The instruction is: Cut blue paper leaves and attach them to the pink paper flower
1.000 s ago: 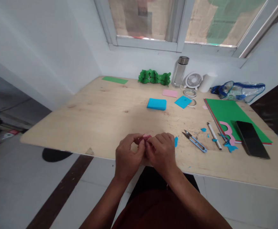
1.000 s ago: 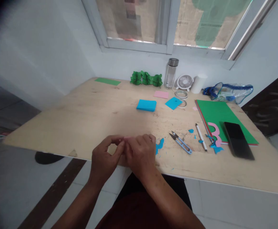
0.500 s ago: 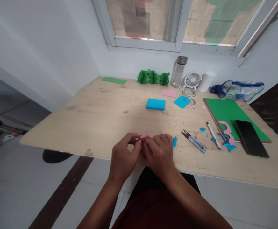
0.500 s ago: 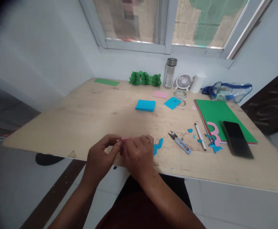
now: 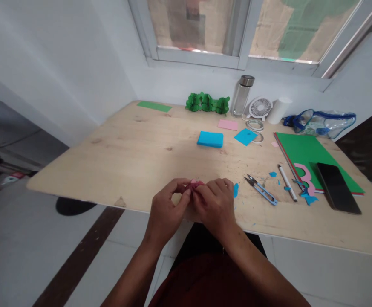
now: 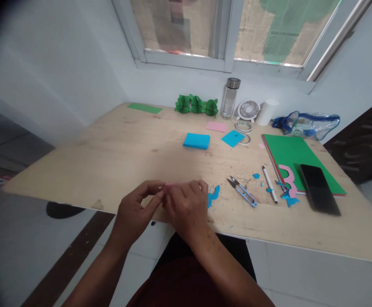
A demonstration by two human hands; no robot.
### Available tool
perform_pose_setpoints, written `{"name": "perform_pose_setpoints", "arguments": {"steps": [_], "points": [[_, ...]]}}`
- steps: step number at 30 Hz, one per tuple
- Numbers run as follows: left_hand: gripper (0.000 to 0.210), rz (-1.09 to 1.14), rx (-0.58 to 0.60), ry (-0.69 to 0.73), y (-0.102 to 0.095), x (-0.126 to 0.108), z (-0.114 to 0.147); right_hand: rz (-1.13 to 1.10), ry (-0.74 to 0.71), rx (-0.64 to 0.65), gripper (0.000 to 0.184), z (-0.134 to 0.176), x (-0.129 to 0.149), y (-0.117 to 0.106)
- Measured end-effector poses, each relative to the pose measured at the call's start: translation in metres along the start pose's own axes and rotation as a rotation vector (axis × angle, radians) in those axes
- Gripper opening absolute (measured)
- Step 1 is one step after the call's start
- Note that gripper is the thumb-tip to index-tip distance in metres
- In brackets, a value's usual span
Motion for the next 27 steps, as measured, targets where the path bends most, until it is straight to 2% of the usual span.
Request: {"name": "perform_pose_setpoints", "arguments": {"steps": [9,13,17,20,27], "points": [[0.015,-0.048,0.070,0.048,-0.006,-0.003,-0.003,0.001,-0.005,0.007,0.023,-0.003,-0.001,-0.001],[0.014,-0.160,0.096,0.138,-0.014,-0.007,-0.011,-0.001,-0.018,0.026,0.020,-0.004,-0.003,-0.003],[0.012,-0.228,0.230,0.216,-0.022,-0.010,-0.023,-0.010,-0.034,0.053,0.014,-0.004,-0.006,-0.003],[0.011,-0.245,0.284,0.218,-0.024,-0.009,-0.030,0.005,-0.043,0.055,0.016,-0.005,-0.007,-0.002],[0.009,-0.236,0.282,0.191,-0.023,-0.003,-0.032,-0.018,-0.045,0.030,0.013,-0.002,-0.002,-0.003]]}}
Point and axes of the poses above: each hand's wrist, its own z-axis away from the middle knuckle, its own y-axis out of the palm, x = y × z, the point moved 1 cm from there along -z, towards the middle knuckle, and after that the axes turned 10 degrees about -y, right-handed, at the moved point
